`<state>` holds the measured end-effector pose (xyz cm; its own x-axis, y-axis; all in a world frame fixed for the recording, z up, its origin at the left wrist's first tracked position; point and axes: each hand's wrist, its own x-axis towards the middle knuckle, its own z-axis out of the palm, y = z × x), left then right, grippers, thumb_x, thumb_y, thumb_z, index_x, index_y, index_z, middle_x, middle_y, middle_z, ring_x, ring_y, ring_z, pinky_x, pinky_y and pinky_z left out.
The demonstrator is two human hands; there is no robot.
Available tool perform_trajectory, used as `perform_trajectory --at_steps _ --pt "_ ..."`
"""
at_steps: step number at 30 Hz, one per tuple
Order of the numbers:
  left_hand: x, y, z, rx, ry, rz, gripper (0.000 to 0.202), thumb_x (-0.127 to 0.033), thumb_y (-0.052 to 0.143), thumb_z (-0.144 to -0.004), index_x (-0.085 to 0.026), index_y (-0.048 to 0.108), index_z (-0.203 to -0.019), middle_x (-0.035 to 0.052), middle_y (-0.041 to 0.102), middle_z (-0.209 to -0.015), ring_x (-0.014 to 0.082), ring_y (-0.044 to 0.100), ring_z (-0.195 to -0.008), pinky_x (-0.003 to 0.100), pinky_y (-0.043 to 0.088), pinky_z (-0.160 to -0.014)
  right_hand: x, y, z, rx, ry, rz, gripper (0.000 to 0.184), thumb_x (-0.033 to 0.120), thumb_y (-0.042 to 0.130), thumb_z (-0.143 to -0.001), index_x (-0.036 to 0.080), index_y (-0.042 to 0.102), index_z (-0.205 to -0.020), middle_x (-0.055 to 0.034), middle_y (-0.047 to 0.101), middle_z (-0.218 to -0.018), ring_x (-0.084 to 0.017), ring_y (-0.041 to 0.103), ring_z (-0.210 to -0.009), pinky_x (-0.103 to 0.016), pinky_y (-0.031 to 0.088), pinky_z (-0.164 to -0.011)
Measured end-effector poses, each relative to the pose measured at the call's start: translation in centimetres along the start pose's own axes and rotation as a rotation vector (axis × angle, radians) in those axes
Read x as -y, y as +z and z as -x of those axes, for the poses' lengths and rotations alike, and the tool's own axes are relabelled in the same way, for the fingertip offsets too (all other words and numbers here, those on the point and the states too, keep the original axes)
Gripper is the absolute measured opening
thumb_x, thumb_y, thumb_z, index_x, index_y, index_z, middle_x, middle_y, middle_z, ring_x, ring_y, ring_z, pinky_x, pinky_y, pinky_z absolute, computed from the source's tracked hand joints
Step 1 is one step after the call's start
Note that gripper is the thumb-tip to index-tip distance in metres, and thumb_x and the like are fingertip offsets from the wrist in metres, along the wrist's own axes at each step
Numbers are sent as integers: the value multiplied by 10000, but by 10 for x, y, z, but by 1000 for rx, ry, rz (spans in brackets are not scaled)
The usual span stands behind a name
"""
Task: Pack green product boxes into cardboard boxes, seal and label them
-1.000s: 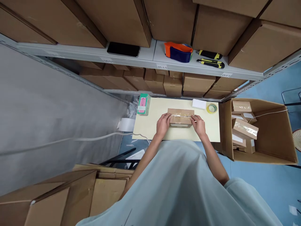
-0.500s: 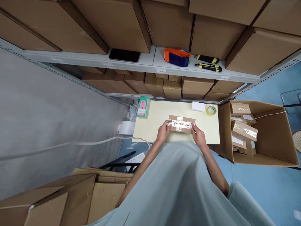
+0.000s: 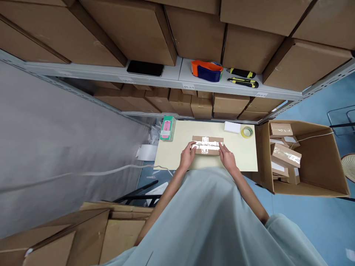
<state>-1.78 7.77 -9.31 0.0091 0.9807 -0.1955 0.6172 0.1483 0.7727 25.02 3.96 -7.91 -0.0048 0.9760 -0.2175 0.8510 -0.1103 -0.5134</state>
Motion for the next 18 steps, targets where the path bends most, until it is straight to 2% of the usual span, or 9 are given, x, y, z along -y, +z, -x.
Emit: perform_trajectory --at_steps 3,5,7,9,11,14,18 --pt "-1 4 1 -37 18 2 337 -357 504 -1104 -261 682 -1374 58 796 -1002 255 781 -955 376 615 -949 0 -6 -3 0 -11 9 516 320 458 -1178 300 609 -1670 -131 656 -1665 -335 790 -1341 -479 686 -1063" --pt "-3 8 2 -77 46 11 323 -320 502 -1101 -257 691 -1356 108 800 -1201 281 776 -1185 421 613 -1061 -1 -10 -1 -7 -24 14 510 349 458 -1173 315 621 -1656 -125 638 -1686 -336 810 -1288 -483 706 -1013" --pt "-6 9 2 -115 72 3 305 -281 526 -1081 -249 703 -1326 153 737 -1429 314 681 -1435 476 578 -1176 -1 -13 1 -22 -29 29 501 369 465 -1163 303 650 -1623 -143 581 -1733 -344 829 -1224 -497 722 -959" --pt "-9 7 -2 -154 99 -25 275 -267 569 -1061 -241 718 -1291 180 653 -1567 349 557 -1587 537 522 -1263 2 -16 2 -49 -36 42 483 382 481 -1154 283 685 -1580 -160 523 -1775 -353 823 -1228 -503 727 -938" --pt "-17 0 -9 -188 140 -51 248 -284 603 -1061 -241 728 -1271 191 612 -1616 370 497 -1633 583 474 -1309 7 -21 -3 -83 -59 50 470 396 505 -1149 267 701 -1556 -170 509 -1782 -368 784 -1318 -511 720 -976" --pt "-42 -14 -30 -234 229 -48 253 -332 615 -1086 -259 723 -1303 184 581 -1655 363 502 -1626 597 447 -1331 20 -36 -25 -149 -135 54 478 406 546 -1138 238 699 -1559 -195 561 -1733 -393 681 -1475 -564 664 -1114" --pt "-92 -39 -75 -317 366 1 300 -403 621 -1112 -271 709 -1366 168 553 -1692 351 504 -1622 568 442 -1339 49 -80 -79 -281 -283 45 520 460 589 -1129 218 676 -1581 -201 592 -1699 -406 564 -1585 -621 523 -1279"
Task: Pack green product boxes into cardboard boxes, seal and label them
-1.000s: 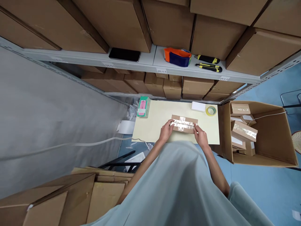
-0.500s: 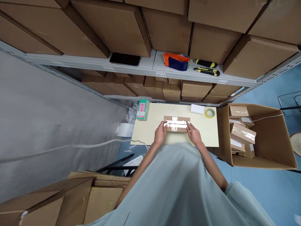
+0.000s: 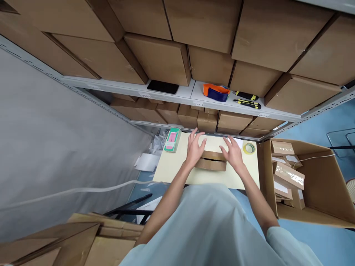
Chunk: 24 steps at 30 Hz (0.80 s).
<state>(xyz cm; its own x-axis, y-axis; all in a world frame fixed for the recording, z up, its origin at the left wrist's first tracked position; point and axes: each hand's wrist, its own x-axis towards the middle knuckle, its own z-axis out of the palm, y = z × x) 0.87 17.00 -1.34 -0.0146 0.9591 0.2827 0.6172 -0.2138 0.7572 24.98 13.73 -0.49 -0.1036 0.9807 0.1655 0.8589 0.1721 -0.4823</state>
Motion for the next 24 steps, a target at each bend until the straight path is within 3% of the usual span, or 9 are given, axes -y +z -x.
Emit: perform_trajectory --at_steps 3,7,10,12,15,18,21,24 --pt "-12 -3 -64 -70 74 38 345 -453 620 -1121 -266 691 -1402 165 551 -1691 354 492 -1628 570 406 -1361 10 -26 -68 -82 -91 16 579 521 587 -1131 212 621 -1620 -201 551 -1731 -405 526 -1603 -619 473 -1309" --pt "-5 0 -153 -145 130 156 438 -517 706 -1080 -246 664 -1422 165 607 -1615 351 509 -1607 548 383 -1381 20 -51 -167 -127 -208 42 626 535 528 -1156 145 537 -1646 -243 564 -1685 -422 529 -1564 -654 424 -1320" --pt "8 10 -205 -137 133 217 518 -544 765 -1050 -220 636 -1433 153 676 -1524 318 602 -1505 514 415 -1363 24 -51 -234 -81 -247 81 640 537 535 -1158 89 520 -1615 -280 582 -1624 -448 528 -1536 -690 393 -1316" --pt "16 18 -225 -114 118 219 544 -555 767 -1054 -189 621 -1430 154 694 -1503 285 625 -1458 489 438 -1343 25 -43 -269 -39 -214 113 682 577 582 -1139 36 547 -1552 -314 611 -1551 -466 544 -1505 -705 397 -1295" --pt "24 30 -236 -99 100 241 541 -534 769 -1059 -165 615 -1424 166 703 -1497 267 645 -1420 507 461 -1327 28 -27 -300 6 -139 150 736 619 658 -1104 -12 572 -1473 -341 644 -1483 -468 561 -1483 -722 384 -1281" --pt "25 40 -232 -109 74 290 519 -501 802 -1032 -188 638 -1411 172 713 -1483 290 673 -1412 543 475 -1318 31 -17 -311 55 -60 218 670 528 686 -1110 -36 558 -1450 -363 651 -1474 -454 565 -1492 -710 339 -1305" --pt "21 40 -218 -109 36 308 582 -531 790 -1030 -191 619 -1471 197 689 -1522 314 648 -1475 562 463 -1326 33 -18 -300 47 -66 222 537 425 627 -1146 -19 553 -1439 -351 676 -1447 -427 588 -1477 -674 328 -1314" --pt "11 26 -185 -131 18 339 711 -613 727 -1057 -224 518 -1613 212 609 -1635 322 604 -1544 555 479 -1318 33 -27 -258 -23 -185 122 480 446 536 -1177 52 555 -1452 -297 713 -1414 -403 630 -1421 -643 366 -1296"
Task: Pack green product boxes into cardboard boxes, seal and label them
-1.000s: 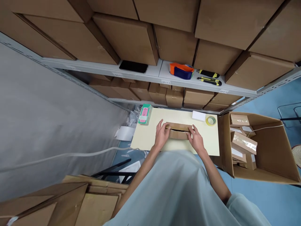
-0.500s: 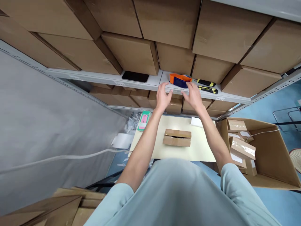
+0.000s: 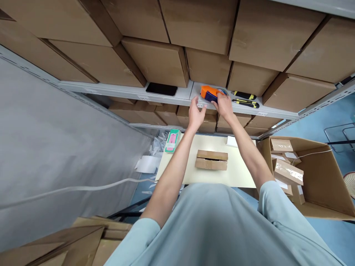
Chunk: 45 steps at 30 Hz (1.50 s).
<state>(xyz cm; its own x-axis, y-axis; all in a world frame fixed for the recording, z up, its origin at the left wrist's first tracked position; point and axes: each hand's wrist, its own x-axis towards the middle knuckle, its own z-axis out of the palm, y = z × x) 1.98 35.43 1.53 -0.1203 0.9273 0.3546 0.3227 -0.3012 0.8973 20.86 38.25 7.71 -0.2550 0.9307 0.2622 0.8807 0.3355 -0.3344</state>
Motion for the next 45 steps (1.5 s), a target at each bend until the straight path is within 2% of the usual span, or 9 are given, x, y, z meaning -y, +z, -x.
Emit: perform_trajectory --at_steps 4,9,12,15,21,25,32,41,45 --pt "-35 -32 75 -39 23 12 704 -682 615 -1101 -284 479 -1665 184 579 -1671 315 605 -1552 484 555 -1263 15 -14 100 -26 -81 -64 381 501 514 -1177 169 625 -1330 -202 777 -1238 -378 710 -1220 -575 491 -1187" --pt "-74 -60 172 -46 25 -67 523 -619 558 -1145 -271 660 -1522 154 692 -1507 278 700 -1397 422 651 -1116 33 -19 225 -8 -60 -131 309 525 561 -1154 232 660 -1171 -153 786 -1104 -372 724 -1106 -529 546 -1080" --pt "-83 -69 208 16 44 -66 410 -545 588 -1151 -243 761 -1368 136 768 -1334 257 742 -1270 411 675 -1030 38 -20 272 -6 -57 -155 272 489 572 -1151 236 669 -1175 -151 795 -1120 -369 725 -1120 -532 551 -1066" --pt "-86 -76 232 55 59 -51 328 -479 631 -1143 -231 798 -1277 116 795 -1234 236 761 -1174 386 677 -966 39 -19 301 -20 -62 -139 263 479 591 -1146 232 671 -1185 -144 801 -1108 -361 730 -1100 -538 560 -1047" --pt "-92 -85 255 42 66 -85 298 -438 624 -1150 -217 790 -1262 111 796 -1195 215 776 -1120 355 673 -934 41 -21 329 -16 -94 -83 252 467 604 -1144 232 687 -1186 -137 800 -1065 -356 741 -1070 -544 580 -1014" --pt "-96 -87 255 71 97 -133 299 -425 624 -1148 -219 775 -1303 119 787 -1234 225 770 -1150 360 680 -916 44 -28 336 -13 -122 -63 232 445 622 -1139 228 692 -1181 -136 805 -1070 -353 743 -1072 -543 580 -1025" --pt "-103 -91 245 100 271 -182 178 -307 702 -1108 -241 792 -1247 93 809 -1153 229 770 -1092 388 667 -951 46 -42 339 19 -162 -55 205 393 617 -1141 224 701 -1222 -140 818 -1129 -347 748 -1081 -554 559 -1084" --pt "-104 -91 244 176 248 -194 140 -298 649 -1126 -226 756 -1073 75 798 -1012 216 744 -976 370 622 -870 45 -49 338 55 -173 -58 213 383 609 -1145 225 713 -1243 -140 833 -1138 -338 759 -1041 -551 551 -1099" --pt "-103 -94 249 236 143 -197 169 -315 602 -1132 -229 724 -1052 77 778 -994 215 719 -936 363 595 -861 47 -52 341 114 -170 -65 275 458 600 -1155 215 721 -1203 -142 830 -1061 -337 769 -1018 -510 568 -1033"
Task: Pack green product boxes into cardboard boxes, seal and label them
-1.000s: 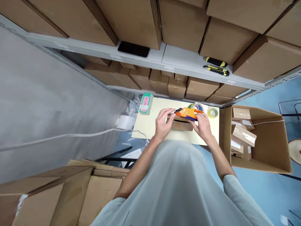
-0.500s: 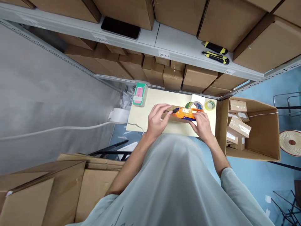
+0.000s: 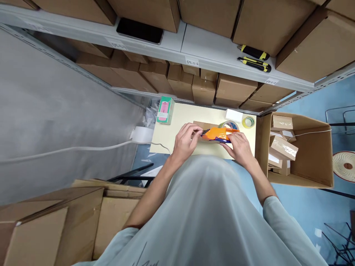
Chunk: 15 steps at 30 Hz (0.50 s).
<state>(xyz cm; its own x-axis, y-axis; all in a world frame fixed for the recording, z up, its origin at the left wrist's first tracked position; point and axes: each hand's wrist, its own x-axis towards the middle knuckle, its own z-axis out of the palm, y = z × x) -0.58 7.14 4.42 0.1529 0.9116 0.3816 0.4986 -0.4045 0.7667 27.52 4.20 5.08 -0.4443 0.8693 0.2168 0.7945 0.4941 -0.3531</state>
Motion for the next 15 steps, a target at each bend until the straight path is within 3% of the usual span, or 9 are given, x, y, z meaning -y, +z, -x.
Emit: perform_trajectory --at_steps 3,7,11,15 --pt "5 0 10 97 -144 48 195 -338 574 -1124 -230 710 -1036 66 771 -997 204 711 -908 344 575 -865 2 -1 5 111 17 -40 318 490 584 -1163 203 718 -1180 -149 829 -1035 -334 778 -986 -484 576 -991" --pt "18 7 31 300 -428 136 238 -415 584 -1067 -225 722 -1031 57 796 -976 204 722 -868 318 557 -798 7 -6 11 371 110 -108 295 490 658 -1127 207 730 -1174 -144 840 -1069 -329 783 -971 -455 577 -949" --pt "28 14 52 452 -600 235 292 -476 592 -1012 -222 736 -1003 68 826 -973 229 757 -898 329 571 -814 14 -21 9 652 281 -158 282 476 695 -1091 214 767 -1167 -77 816 -899 -283 763 -842 -368 543 -801" --pt "41 8 57 420 -669 206 320 -524 631 -978 -228 753 -978 73 834 -954 245 759 -889 350 586 -847 11 -42 5 730 397 -214 349 494 674 -1070 223 780 -1263 -10 750 -729 -245 710 -682 -327 490 -686"
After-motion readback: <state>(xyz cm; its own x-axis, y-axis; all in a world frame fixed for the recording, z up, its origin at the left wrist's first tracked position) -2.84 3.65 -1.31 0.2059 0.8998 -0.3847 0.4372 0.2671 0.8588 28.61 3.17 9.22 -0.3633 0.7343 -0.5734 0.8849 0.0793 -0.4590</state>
